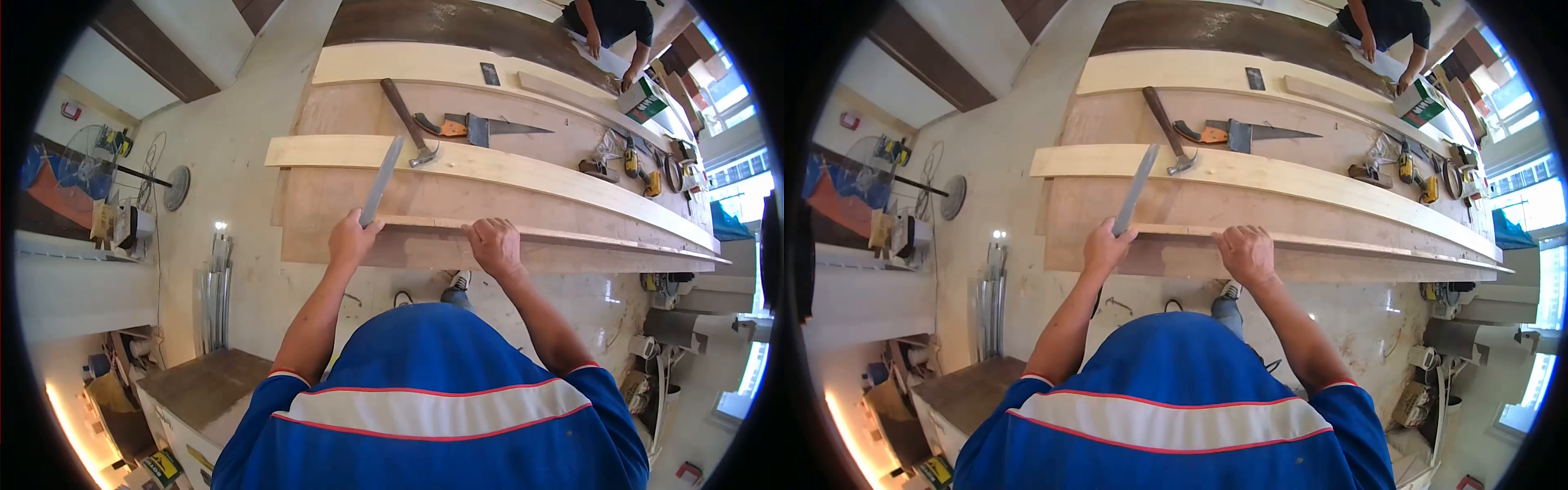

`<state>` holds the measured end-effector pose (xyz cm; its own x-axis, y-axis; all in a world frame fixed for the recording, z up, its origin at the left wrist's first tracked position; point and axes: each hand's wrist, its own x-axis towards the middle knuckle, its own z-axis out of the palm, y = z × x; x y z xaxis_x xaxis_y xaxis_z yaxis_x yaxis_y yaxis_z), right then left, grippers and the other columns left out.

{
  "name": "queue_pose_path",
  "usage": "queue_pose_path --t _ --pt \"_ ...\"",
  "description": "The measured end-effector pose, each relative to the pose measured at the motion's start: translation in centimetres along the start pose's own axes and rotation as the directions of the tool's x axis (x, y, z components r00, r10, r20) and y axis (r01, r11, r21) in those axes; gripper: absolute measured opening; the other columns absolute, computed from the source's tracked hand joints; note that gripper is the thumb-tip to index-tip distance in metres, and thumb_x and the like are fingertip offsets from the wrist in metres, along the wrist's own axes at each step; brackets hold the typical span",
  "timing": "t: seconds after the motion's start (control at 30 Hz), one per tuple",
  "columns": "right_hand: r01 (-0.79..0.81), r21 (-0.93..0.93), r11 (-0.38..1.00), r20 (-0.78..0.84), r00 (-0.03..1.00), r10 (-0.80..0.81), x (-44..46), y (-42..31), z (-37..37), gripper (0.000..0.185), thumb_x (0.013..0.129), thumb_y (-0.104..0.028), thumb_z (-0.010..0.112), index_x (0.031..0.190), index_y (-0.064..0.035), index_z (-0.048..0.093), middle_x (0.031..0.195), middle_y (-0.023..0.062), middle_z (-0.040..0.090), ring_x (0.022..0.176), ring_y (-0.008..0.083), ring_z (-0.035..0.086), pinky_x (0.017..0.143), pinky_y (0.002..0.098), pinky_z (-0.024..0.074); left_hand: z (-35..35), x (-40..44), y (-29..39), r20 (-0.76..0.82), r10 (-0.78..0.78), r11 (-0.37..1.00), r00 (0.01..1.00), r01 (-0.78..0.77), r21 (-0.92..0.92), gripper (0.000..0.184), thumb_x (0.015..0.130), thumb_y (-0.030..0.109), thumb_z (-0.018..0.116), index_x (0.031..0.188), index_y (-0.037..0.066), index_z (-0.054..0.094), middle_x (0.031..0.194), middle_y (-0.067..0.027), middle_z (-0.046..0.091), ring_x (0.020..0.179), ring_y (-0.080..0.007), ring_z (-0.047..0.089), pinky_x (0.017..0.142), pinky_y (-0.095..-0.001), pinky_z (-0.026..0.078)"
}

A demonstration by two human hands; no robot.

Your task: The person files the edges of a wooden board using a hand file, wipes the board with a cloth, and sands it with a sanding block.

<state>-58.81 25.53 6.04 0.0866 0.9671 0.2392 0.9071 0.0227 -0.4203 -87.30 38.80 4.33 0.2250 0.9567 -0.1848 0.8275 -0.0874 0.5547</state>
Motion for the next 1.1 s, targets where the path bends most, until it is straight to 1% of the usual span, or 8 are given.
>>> queue_pose_path --t 0.07,0.27,0.37,0.47,0.67,0.77,0.87,1.1 --pt "0.049 -0.032 0.998 -0.009 0.999 -0.049 -0.6 0.6 0.4 0.01 0.079 -0.005 0.065 0.089 -0.0068 0.064 0.093 0.0131 0.062 0.091 0.0345 0.061 0.075 0.0473 0.0501 0.0 -0.1 0.2 0.0 -0.022 1.0 1.0 0.022 -0.007 0.043 0.084 0.042 0.077 0.102 0.004 0.066 0.09 -0.0191 0.073 0.088 -0.0391 0.07 0.075 -0.0497 0.054" --pt "0.293 0.126 0.948 -0.203 0.943 -0.264 2.5 -2.6 4.6 0.016 0.077 -0.006 0.062 0.093 -0.0067 0.065 0.094 0.0102 0.063 0.095 0.0324 0.063 0.082 0.0444 0.0502 0.1 -0.1 0.1 0.005 -0.019 1.0 1.0 0.019 0.004 0.044 0.084 0.042 0.078 0.104 0.004 0.067 0.088 -0.0186 0.073 0.086 -0.0382 0.071 0.074 -0.0492 0.054" --pt "0.352 0.013 0.936 -0.072 0.934 -0.35 2.9 -3.7 6.4 0.019 0.078 -0.007 0.059 0.096 -0.0059 0.064 0.094 0.0101 0.063 0.093 0.032 0.063 0.084 0.0436 0.0501 0.1 -0.3 0.4 -0.007 -0.022 1.0 1.0 0.022 -0.009 0.044 0.084 0.042 0.078 0.105 0.005 0.068 0.086 -0.018 0.072 0.084 -0.0376 0.071 0.073 -0.0488 0.054" --pt "0.33 -0.019 0.944 -0.139 0.934 -0.329 2.6 -3.8 7.0 0.015 0.078 -0.011 0.06 0.091 -0.006 0.062 0.09 0.0098 0.062 0.09 0.0308 0.063 0.085 0.0431 0.0495 0.2 -0.3 0.2 -0.026 -0.025 0.999 0.999 0.025 -0.035 0.045 0.082 0.043 0.079 0.107 0.005 0.069 0.086 -0.0185 0.073 0.083 -0.0375 0.071 0.072 -0.0477 0.054" --pt "0.437 -0.119 0.892 -0.064 0.893 -0.446 2.5 -3.0 6.4 0.011 0.077 -0.013 0.061 0.086 -0.0078 0.057 0.082 0.0095 0.056 0.082 0.0283 0.06 0.081 0.0424 0.0477 0.4 -0.3 0.0 -0.03 -0.034 0.998 0.999 0.033 -0.044 0.045 0.082 0.043 0.08 0.105 0.006 0.069 0.085 -0.0193 0.072 0.083 -0.0382 0.071 0.072 -0.0475 0.054" --pt "0.406 -0.13 0.904 -0.075 0.905 -0.418 2.9 -3.7 5.6 0.013 0.076 -0.011 0.06 0.088 -0.0074 0.056 0.084 0.0104 0.055 0.084 0.0288 0.058 0.079 0.0424 0.0467 0.6 -0.2 -0.2 -0.044 -0.015 0.999 0.999 0.013 -0.044 0.044 0.082 0.043 0.08 0.103 0.006 0.068 0.085 -0.0191 0.072 0.082 -0.0385 0.07 0.071 -0.0478 0.053" --pt "0.355 -0.139 0.925 0.062 0.935 -0.349 3.4 -4.0 5.0 0.016 0.076 -0.008 0.059 0.091 -0.0071 0.055 0.086 0.0113 0.056 0.087 0.0303 0.059 0.079 0.0428 0.0464 0.5 -0.3 -0.1 -0.018 -0.026 0.999 0.999 0.026 -0.039 0.043 0.083 0.043 0.079 0.102 0.006 0.067 0.085 -0.0191 0.072 0.082 -0.0389 0.07 0.071 -0.0484 0.053" --pt "0.363 0.092 0.927 0.135 0.918 -0.373 -1.8 -2.9 2.7 0.013 0.077 -0.006 0.062 0.09 -0.0064 0.06 0.087 0.0135 0.058 0.086 0.0351 0.059 0.077 0.0467 0.0477 0.5 -0.5 0.0 -0.05 -0.011 0.999 0.999 0.009 -0.048 0.044 0.082 0.043 0.079 0.101 0.005 0.067 0.084 -0.0194 0.071 0.082 -0.0394 0.07 0.072 -0.0485 0.054"
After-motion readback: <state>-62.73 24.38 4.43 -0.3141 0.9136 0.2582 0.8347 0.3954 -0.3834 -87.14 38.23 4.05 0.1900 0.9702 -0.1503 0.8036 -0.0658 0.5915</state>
